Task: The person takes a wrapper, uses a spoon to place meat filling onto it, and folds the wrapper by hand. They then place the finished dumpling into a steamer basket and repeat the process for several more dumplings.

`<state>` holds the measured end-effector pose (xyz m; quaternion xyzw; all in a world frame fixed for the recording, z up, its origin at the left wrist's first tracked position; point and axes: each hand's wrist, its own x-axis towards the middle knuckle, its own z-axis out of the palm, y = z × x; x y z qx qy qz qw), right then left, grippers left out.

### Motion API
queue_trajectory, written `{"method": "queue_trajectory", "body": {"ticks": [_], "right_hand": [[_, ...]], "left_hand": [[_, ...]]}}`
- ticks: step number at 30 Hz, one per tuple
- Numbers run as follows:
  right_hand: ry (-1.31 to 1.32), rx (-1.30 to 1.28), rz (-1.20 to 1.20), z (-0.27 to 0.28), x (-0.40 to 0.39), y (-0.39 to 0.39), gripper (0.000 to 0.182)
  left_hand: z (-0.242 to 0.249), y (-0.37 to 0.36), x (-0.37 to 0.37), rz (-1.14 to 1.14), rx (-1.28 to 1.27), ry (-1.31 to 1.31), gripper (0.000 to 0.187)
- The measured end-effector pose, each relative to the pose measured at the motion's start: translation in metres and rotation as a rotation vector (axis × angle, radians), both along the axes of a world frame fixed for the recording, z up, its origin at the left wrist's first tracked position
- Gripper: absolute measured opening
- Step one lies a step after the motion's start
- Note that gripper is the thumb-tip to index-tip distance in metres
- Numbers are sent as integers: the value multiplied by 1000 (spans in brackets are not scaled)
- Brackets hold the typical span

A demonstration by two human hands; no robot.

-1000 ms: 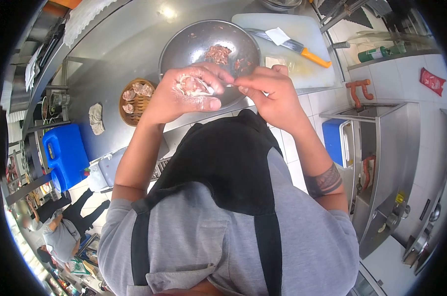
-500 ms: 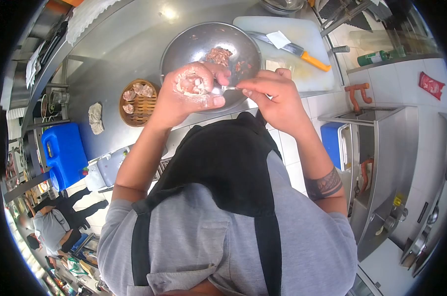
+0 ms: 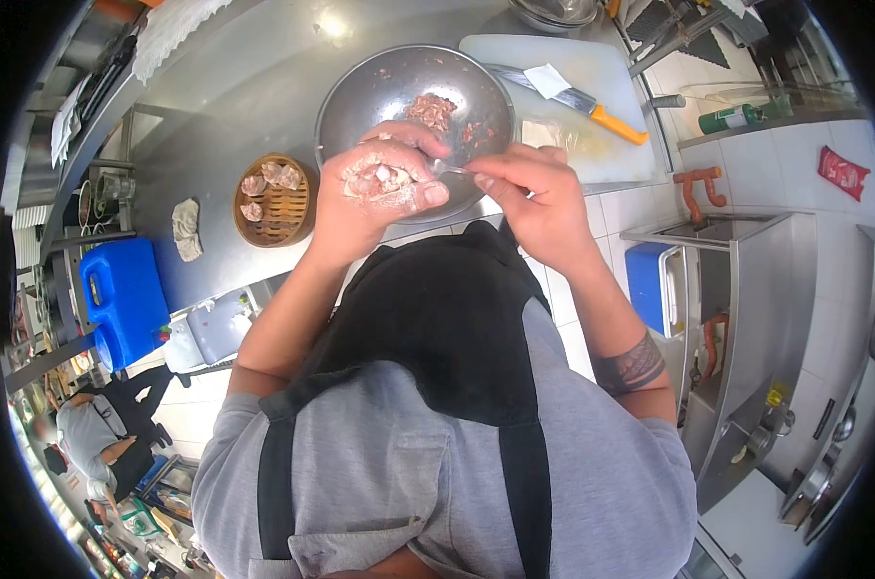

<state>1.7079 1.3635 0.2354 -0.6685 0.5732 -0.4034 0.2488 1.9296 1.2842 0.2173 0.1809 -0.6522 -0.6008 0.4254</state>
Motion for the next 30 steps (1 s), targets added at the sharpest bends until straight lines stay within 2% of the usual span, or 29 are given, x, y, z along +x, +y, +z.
{"method": "queue_trajectory", "body": {"ticks": [2,4,5,7,8,10,14,16,17,19,20,21,22,24,25,27,28,30], "right_hand": [[-7,1,-5,-6,6,3,13],[-14,0,-13,-6,8,3,13],[53,-41,-1,-3,7,4,13],[119,-80,9,0,7,4,13],[169,-110,5,2,7,4,14],[219,-140,-1,3,7,3,15],[283,-213,-23,2,8,4,19],[295,-222,-24,1,7,4,20],[311,-195,-16,1,3,4,19],[327,-171,-5,-3,-3,5,19],[118,-78,-100,-8,-6,6,19],[-90,18,-189,-9,-9,7,19],[-88,18,-180,-5,-11,7,19],[-156,84,-135,15,-12,10,21],[-158,89,-135,32,-6,11,21],[-73,264,-31,68,10,10,25],[-71,263,-39,74,15,7,25],[154,139,71,80,19,0,31]], "left_hand": [[3,3,0,32,-80,-3,28],[16,11,-3,62,342,68,22],[19,10,-3,63,343,69,22],[21,7,-1,19,409,-100,22],[17,6,0,17,410,-101,22],[6,3,0,42,206,-91,23],[6,2,-1,40,203,-74,25],[2,0,-3,96,45,-25,28],[3,0,-3,98,46,-25,28],[7,-1,-3,281,46,-57,27],[12,-1,-3,285,44,-56,27],[18,-1,-2,361,157,-111,27],[20,-1,-1,438,271,-165,26],[12,-4,0,420,283,-152,27],[8,-4,0,390,293,-140,27],[8,-1,-7,372,298,-112,29],[9,1,-11,358,301,-80,30],[13,3,-13,358,278,-122,32]]}}
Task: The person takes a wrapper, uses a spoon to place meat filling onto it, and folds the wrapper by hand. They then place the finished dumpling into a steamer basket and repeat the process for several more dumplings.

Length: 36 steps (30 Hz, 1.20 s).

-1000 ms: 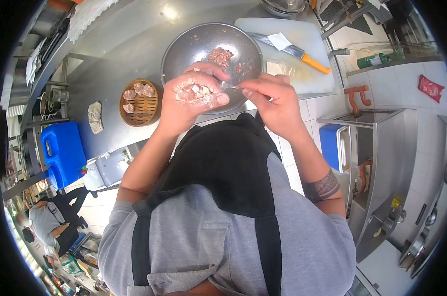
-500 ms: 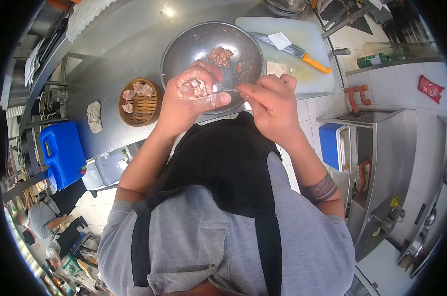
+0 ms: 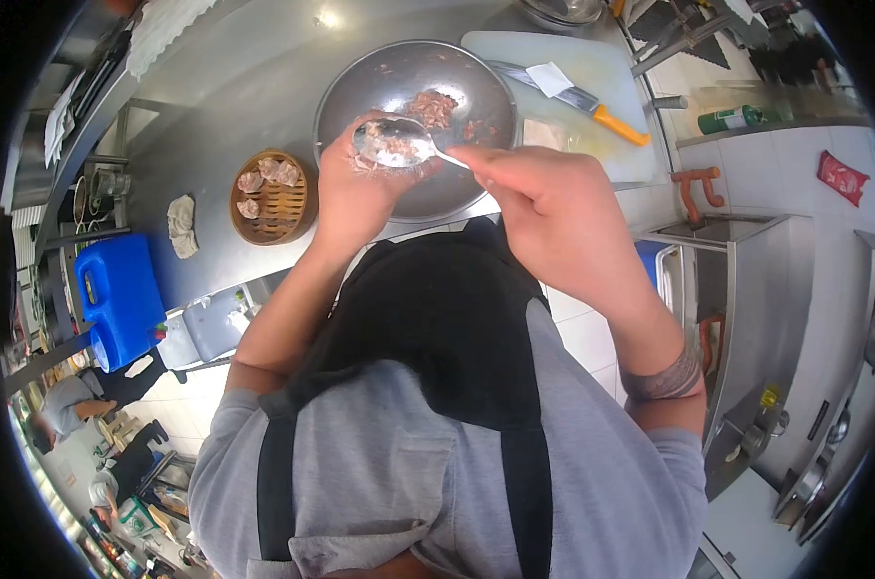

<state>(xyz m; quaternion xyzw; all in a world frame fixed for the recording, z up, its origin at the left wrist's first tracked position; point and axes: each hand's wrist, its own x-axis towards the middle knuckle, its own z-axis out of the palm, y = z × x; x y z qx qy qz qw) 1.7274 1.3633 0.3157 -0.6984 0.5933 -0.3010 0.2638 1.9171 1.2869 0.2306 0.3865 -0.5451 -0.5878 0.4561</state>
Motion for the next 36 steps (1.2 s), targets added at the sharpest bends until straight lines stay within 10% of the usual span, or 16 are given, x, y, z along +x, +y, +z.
{"method": "queue_trajectory", "body": {"ticks": [18,23,28,36], "right_hand": [[507,-192,146,1,7,-20,41],[382,-357,31,-3,-17,-23,27],[210,-237,44,-33,-21,-8,18],[-5,-272,-94,-82,-3,-17,12]], "left_hand": [[-17,-6,11,-12,-41,-134,36],[-35,-16,15,-25,-63,7,24],[-28,-42,25,-127,445,447,11],[-8,-29,2,-223,374,372,19]]}}
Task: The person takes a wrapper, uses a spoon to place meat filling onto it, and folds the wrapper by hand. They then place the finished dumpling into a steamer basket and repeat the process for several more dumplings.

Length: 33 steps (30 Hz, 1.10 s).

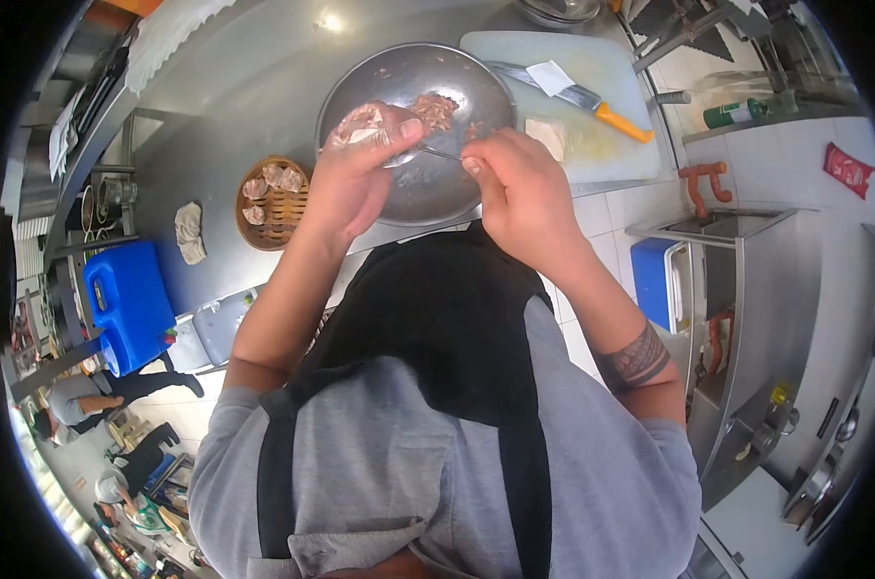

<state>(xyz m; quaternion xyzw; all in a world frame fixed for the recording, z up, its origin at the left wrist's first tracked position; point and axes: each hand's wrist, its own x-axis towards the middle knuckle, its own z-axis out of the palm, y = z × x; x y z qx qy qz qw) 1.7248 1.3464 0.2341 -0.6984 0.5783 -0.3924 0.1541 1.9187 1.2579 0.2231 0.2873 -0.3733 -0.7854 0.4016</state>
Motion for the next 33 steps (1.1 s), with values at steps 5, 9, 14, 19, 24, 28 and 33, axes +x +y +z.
{"method": "queue_trajectory", "body": {"ticks": [5,9,14,19,24,28,33], "right_hand": [[34,-74,3,-10,-5,1,10],[45,-80,102,-10,-18,-3,6],[4,59,183,0,-24,-13,5],[-79,157,206,-3,-27,-15,5],[-71,137,207,0,-26,-16,5],[-30,142,226,6,-25,-19,4],[-57,195,181,9,-27,-16,4]], "left_hand": [[8,8,6,-10,-260,-197,31],[11,-4,15,-213,-405,-76,44],[12,-22,21,-483,-551,19,37],[12,-5,20,-349,-457,-189,34],[15,-6,29,-310,-439,-79,32],[6,-16,29,-440,-572,-244,39],[11,7,19,-146,-630,-235,31]]}}
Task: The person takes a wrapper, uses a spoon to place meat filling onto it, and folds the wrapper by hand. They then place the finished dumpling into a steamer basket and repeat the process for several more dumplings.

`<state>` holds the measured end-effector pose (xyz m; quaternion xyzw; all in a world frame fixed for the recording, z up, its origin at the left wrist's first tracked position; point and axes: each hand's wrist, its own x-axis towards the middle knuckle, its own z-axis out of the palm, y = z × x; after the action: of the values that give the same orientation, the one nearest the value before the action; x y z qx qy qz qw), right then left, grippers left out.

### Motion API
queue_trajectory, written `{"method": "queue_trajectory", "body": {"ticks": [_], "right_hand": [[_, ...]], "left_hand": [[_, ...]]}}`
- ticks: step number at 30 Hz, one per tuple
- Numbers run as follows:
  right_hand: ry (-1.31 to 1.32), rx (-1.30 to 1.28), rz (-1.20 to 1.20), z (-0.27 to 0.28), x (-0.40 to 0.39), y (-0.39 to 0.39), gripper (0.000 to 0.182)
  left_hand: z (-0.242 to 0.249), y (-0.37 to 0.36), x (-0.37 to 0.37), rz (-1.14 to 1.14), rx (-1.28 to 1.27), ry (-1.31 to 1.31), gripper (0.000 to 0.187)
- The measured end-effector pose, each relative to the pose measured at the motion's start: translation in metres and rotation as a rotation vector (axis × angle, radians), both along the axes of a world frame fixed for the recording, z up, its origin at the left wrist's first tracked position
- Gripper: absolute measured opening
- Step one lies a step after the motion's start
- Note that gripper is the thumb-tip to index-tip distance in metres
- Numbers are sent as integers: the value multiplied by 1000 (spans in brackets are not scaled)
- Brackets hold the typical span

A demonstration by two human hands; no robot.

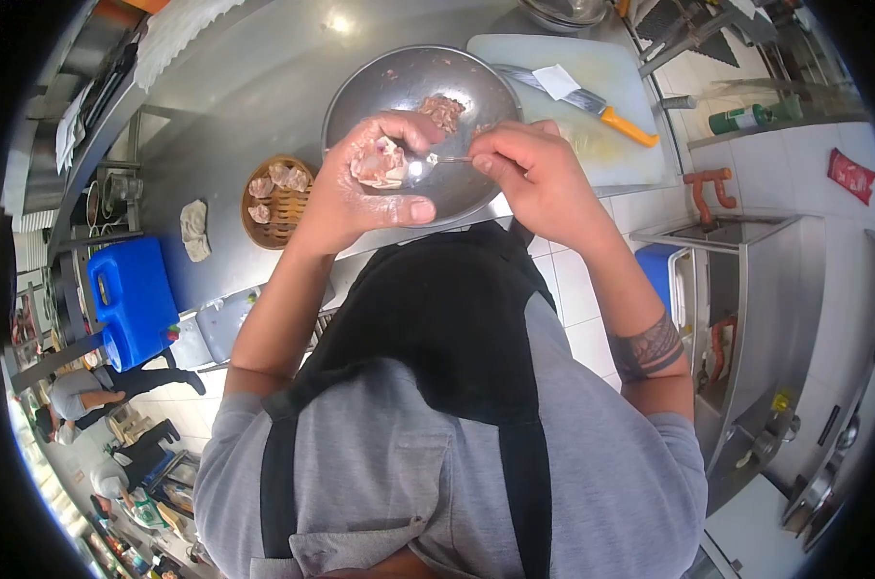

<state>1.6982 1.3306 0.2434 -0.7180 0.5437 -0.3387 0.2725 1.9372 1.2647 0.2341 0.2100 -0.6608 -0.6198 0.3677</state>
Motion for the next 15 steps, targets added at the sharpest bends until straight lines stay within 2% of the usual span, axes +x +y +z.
{"method": "queue_trajectory", "body": {"ticks": [3,5,6,8,9,11,15], "right_hand": [[24,-42,9,1,2,2,4],[26,-30,13,3,3,2,4],[26,-18,13,4,3,2,4],[-15,-20,-4,4,5,2,4],[-58,-19,-23,3,6,3,4],[0,-56,-18,2,7,4,4],[65,-86,-25,4,11,7,3]], "left_hand": [[1,2,0,33,217,79,26],[-7,-12,5,-141,2,-15,31],[-7,-9,4,-138,0,-13,31],[-5,3,-2,102,85,14,33],[-3,10,-4,103,86,15,33],[2,18,-9,276,3,80,26],[-4,10,-6,162,-48,67,21]]}}
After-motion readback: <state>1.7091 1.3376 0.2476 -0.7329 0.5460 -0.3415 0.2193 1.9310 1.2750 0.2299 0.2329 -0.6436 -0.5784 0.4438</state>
